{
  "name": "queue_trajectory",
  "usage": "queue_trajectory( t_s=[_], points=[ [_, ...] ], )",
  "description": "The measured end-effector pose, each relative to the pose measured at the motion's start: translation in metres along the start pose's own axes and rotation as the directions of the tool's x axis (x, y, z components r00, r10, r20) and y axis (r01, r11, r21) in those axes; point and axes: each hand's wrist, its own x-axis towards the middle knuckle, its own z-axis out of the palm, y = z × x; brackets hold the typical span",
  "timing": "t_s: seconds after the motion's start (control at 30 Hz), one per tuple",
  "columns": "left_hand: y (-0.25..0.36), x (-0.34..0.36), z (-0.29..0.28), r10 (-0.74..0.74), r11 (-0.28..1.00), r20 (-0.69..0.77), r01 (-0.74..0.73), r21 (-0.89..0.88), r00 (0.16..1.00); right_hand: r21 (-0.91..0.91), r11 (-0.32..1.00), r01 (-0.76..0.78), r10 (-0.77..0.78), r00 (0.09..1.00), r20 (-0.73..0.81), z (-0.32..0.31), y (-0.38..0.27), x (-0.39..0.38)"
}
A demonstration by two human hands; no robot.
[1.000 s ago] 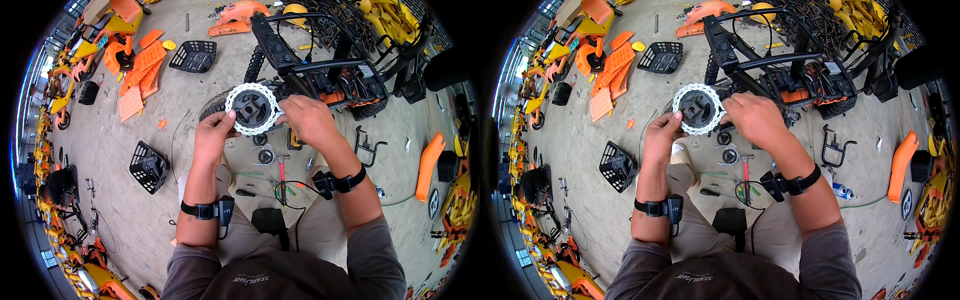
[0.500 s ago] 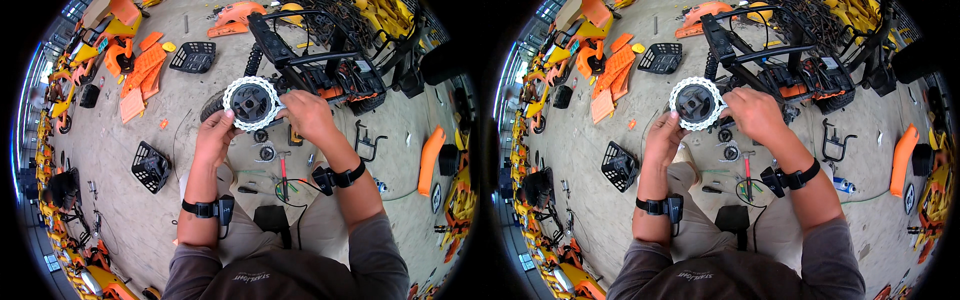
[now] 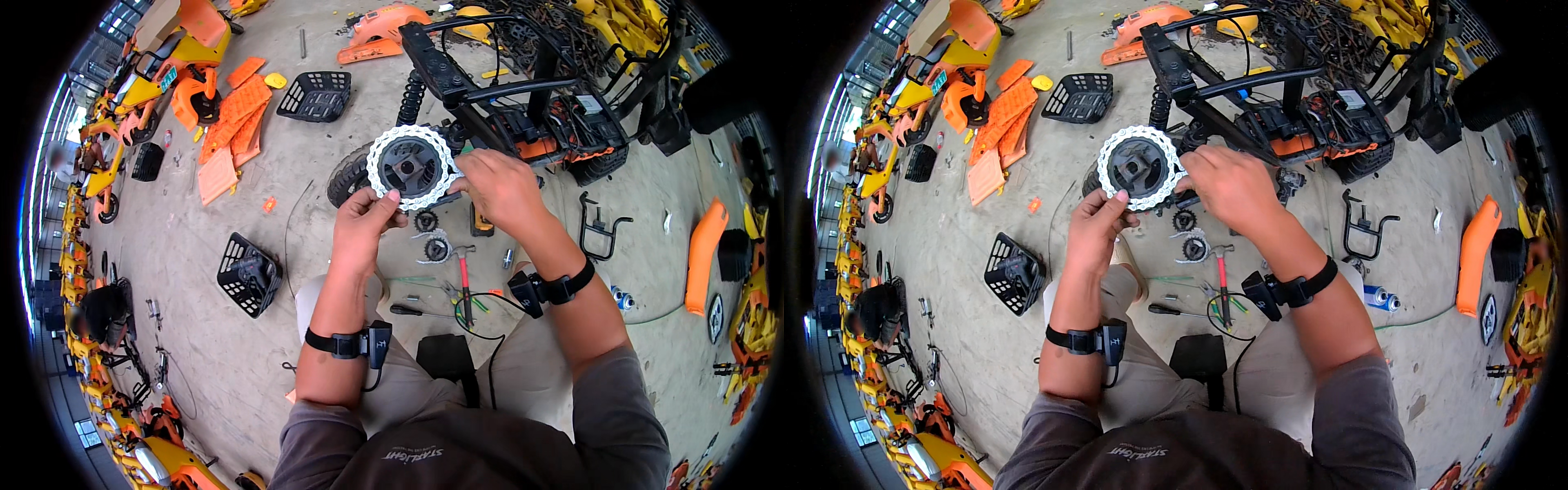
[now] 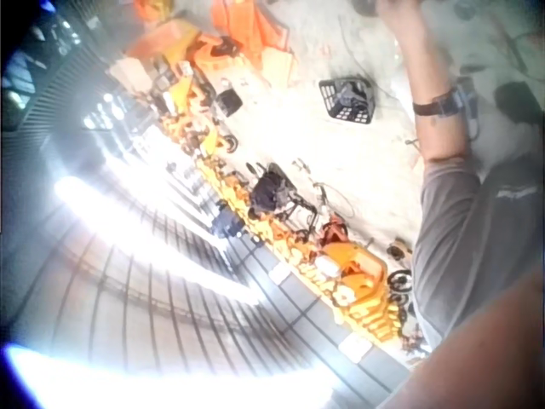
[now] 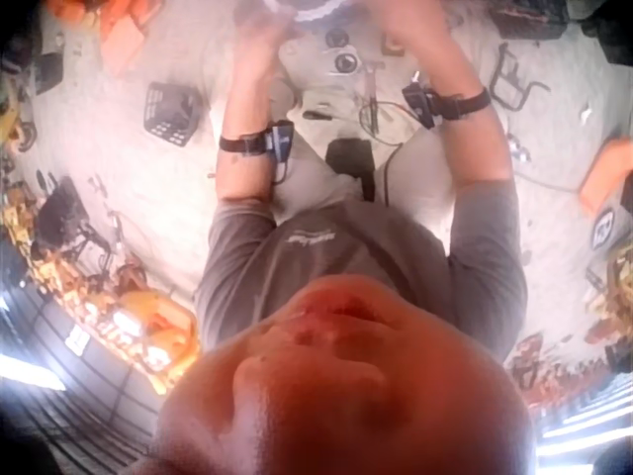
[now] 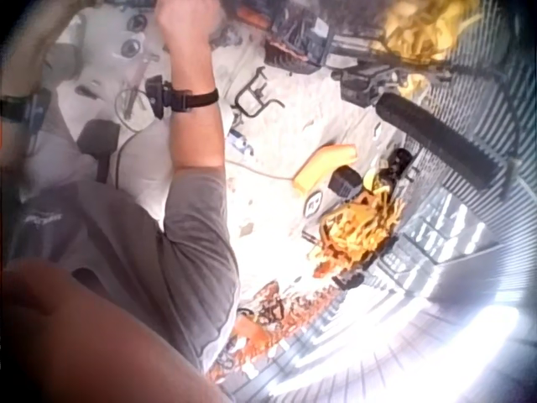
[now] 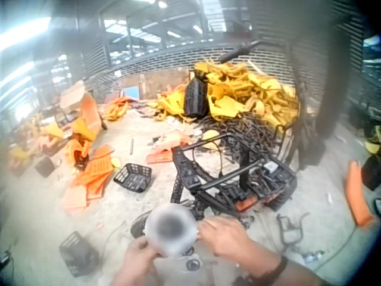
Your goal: The person holds a motorcycle wheel sprocket and uses a tool to remove a metal ring and chain. They manipulate the sprocket and chain assembly by hand while working on the floor of a motorcycle shop.
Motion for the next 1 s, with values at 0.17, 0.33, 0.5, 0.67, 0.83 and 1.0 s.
queue_trajectory(
  t_s=[0.17, 0.33, 0.5, 0.67, 0.83, 1.0],
  points=[
    [0.019, -0.007, 0.018, 0.016, 0.978, 0.096, 0.004, -0.21, 0.995, 0.077, 0.996, -0.033, 0.032, 0.999, 0.017, -0.007, 0.006, -0.003],
    [0.022, -0.005, 0.0, -0.001, 0.911, 0.171, 0.071, -0.406, 0.985, 0.2, 0.979, 0.033, -0.055, 0.993, 0.108, -0.001, -0.006, -0.003],
    [0.027, 0.003, -0.014, -0.114, 0.985, 0.056, 0.12, -0.122, 0.992, 0.264, 0.964, 0.032, -0.093, 0.971, 0.219, 0.002, -0.007, -0.008],
    [0.032, 0.0, -0.02, -0.2, 0.969, 0.032, 0.193, 0.154, 0.979, 0.248, 0.956, 0.159, -0.244, 0.897, 0.368, 0.006, -0.016, -0.007],
    [0.036, 0.001, -0.018, -0.248, 0.896, 0.061, 0.205, 0.393, 0.967, 0.284, 0.944, 0.168, -0.277, 0.873, 0.402, 0.018, -0.016, -0.004],
    [0.039, 0.003, -0.015, -0.212, 0.905, 0.016, 0.19, 0.381, 0.977, 0.283, 0.942, 0.183, -0.271, 0.91, 0.314, 0.025, -0.013, -0.002]
  ],
)
